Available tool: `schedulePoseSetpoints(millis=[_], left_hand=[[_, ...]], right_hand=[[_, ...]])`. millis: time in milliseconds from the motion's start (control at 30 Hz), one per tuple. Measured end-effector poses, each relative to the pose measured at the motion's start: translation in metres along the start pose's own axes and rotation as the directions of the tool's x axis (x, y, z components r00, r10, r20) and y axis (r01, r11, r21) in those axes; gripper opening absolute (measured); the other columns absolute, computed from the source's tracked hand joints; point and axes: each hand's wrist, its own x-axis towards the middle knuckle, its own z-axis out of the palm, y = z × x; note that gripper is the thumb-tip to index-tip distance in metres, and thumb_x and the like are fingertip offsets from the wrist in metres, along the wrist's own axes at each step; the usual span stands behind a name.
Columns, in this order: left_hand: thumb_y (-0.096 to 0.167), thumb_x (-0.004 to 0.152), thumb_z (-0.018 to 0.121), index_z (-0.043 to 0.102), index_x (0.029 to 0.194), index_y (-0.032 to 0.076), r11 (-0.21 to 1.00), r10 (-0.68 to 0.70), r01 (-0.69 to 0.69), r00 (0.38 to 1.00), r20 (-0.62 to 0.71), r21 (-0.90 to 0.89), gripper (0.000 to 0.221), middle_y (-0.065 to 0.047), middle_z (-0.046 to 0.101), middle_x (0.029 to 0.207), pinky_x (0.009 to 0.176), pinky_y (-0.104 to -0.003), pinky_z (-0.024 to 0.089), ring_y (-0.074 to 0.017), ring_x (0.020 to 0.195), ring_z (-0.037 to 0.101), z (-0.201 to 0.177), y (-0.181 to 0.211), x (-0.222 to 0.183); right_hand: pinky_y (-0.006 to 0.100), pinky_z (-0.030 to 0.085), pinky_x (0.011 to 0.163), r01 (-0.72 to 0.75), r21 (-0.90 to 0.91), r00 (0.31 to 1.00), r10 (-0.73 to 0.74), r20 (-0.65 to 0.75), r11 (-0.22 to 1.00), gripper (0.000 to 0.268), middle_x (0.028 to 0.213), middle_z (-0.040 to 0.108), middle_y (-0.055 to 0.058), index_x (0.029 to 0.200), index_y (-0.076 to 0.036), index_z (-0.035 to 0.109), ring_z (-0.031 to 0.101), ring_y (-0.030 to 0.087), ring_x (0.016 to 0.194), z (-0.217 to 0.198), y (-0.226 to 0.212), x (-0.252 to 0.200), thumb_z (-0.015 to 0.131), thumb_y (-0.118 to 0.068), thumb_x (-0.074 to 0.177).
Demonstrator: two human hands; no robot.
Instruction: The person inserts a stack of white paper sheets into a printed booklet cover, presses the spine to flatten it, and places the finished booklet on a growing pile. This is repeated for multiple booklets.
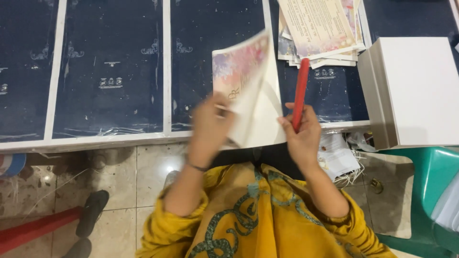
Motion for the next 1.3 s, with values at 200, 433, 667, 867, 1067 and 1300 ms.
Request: schedulePoseSetpoints(millis=[200,433,667,867,1067,1300], left_hand=[[0.005,0.082,0.067,0.068,0.093,-0.001,0.942,-0.048,0.147,0.949,-0.312,0.301,0.012,-0.025,0.068,0.079,0.064,-0.045,0.054,-0.041,0.071,0.068,-0.11,-0.078,-0.022],[0.013,0.077,0.078,0.07,0.089,0.005,0.776,-0.056,0.276,0.926,-0.375,0.567,0.017,-0.018,0.066,0.095,0.074,-0.05,0.057,-0.0464,0.082,0.069,-0.116,-0.131,-0.05],[0.004,0.093,0.079,0.075,0.119,0.001,0.709,0.142,0.089,0.954,-0.265,0.699,0.026,-0.02,0.072,0.114,0.089,-0.048,0.051,-0.0382,0.101,0.066,-0.133,-0.157,-0.066],[0.02,0.108,0.074,0.081,0.118,0.013,0.668,0.005,0.269,0.931,-0.365,0.694,0.014,-0.024,0.068,0.12,0.087,-0.058,0.053,-0.0429,0.1,0.067,-0.121,-0.146,-0.067],[0.025,0.112,0.076,0.079,0.111,0.009,0.69,0.076,0.167,0.951,-0.299,0.705,0.016,-0.01,0.075,0.103,0.089,-0.055,0.052,-0.0362,0.122,0.063,-0.111,-0.139,-0.063],[0.001,0.104,0.072,0.067,0.107,0.0,0.831,0.257,-0.098,0.94,-0.223,0.547,0.006,-0.019,0.067,0.105,0.097,-0.048,0.046,-0.0381,0.104,0.061,-0.09,-0.075,-0.053]], right_hand=[[0.038,0.051,0.068,0.003,-0.525,0.998,0.028,0.051,0.851,0.02,0.081,0.073,0.011,0.112,-0.013,0.074,0.068,0.031,0.069,-0.036,0.043,0.026,0.08,-0.011,0.093],[0.047,0.055,0.072,0.261,-0.757,0.961,-0.091,0.26,0.599,0.025,0.084,0.066,0.018,0.093,-0.006,0.076,0.069,0.044,0.08,-0.062,0.055,0.049,0.084,-0.03,0.09],[0.043,0.051,0.075,0.173,-0.85,0.904,-0.422,-0.063,0.497,0.014,0.1,0.067,0.014,0.11,-0.006,0.076,0.065,0.034,0.083,-0.244,0.025,0.107,0.075,-0.015,0.099],[0.05,0.046,0.06,-0.409,-0.879,0.893,-0.089,-0.44,0.245,0.076,0.081,0.058,0.012,0.081,-0.002,0.059,0.057,0.035,0.071,-0.32,0.017,0.126,0.094,-0.069,0.089],[0.048,0.052,0.066,-0.454,-0.836,0.864,-0.076,-0.498,0.31,0.066,0.091,0.067,0.012,0.09,-0.006,0.065,0.064,0.033,0.079,-0.328,0.019,0.129,0.1,-0.062,0.082],[0.055,0.048,0.069,-0.227,-0.931,0.946,-0.161,-0.28,0.286,0.08,0.107,0.063,0.022,0.115,-0.001,0.061,0.061,0.046,0.092,-0.385,0.075,0.109,0.091,-0.069,0.084]])
